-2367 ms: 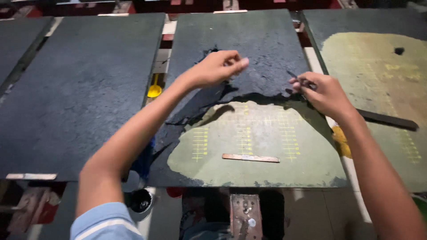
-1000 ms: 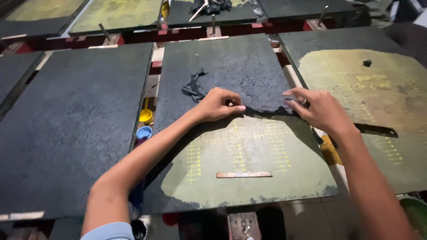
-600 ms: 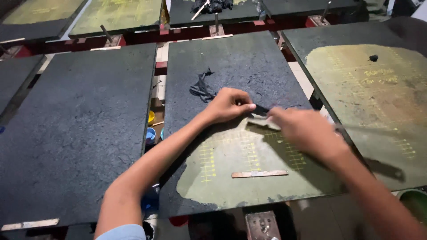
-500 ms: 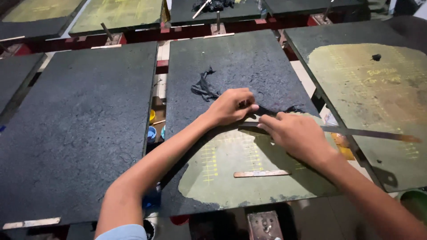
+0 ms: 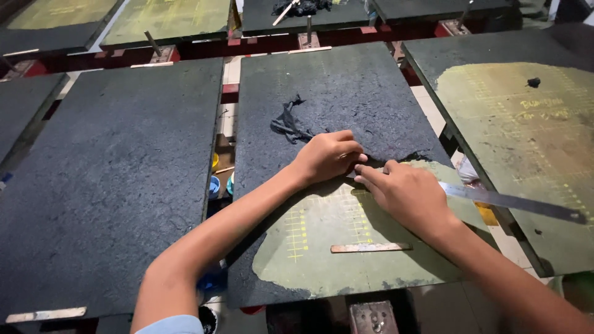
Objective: Scraping and peeling dried ink or adhesive residue from a screen printing platen using a metal ruler.
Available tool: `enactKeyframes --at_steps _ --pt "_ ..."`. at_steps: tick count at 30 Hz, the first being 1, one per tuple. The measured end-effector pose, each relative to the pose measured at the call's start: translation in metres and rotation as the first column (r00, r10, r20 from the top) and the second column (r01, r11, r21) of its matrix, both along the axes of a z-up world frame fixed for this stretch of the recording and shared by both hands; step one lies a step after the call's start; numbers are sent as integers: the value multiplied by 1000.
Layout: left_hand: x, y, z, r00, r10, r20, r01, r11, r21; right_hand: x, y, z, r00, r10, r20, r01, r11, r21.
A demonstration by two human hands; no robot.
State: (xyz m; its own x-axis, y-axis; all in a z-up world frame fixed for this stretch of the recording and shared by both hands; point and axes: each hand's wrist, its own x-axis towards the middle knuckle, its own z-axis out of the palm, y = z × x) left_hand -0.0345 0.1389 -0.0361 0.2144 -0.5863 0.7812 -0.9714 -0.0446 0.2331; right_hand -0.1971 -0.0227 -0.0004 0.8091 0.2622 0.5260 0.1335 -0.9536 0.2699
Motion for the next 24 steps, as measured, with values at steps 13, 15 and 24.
enactKeyframes --at_steps 13,15,24 --pt "2 0 6 975 176 138 -168 983 -72 -17 -14 19 935 -287 -207 319 937 140" --pt "6 1 9 999 41 -31 -42 999 -35 -18 -6 25 961 -226 -161 247 961 125" --pt "-1 6 30 891 -133 -433 153 988 10 -2 5 7 978 -121 -171 144 981 133"
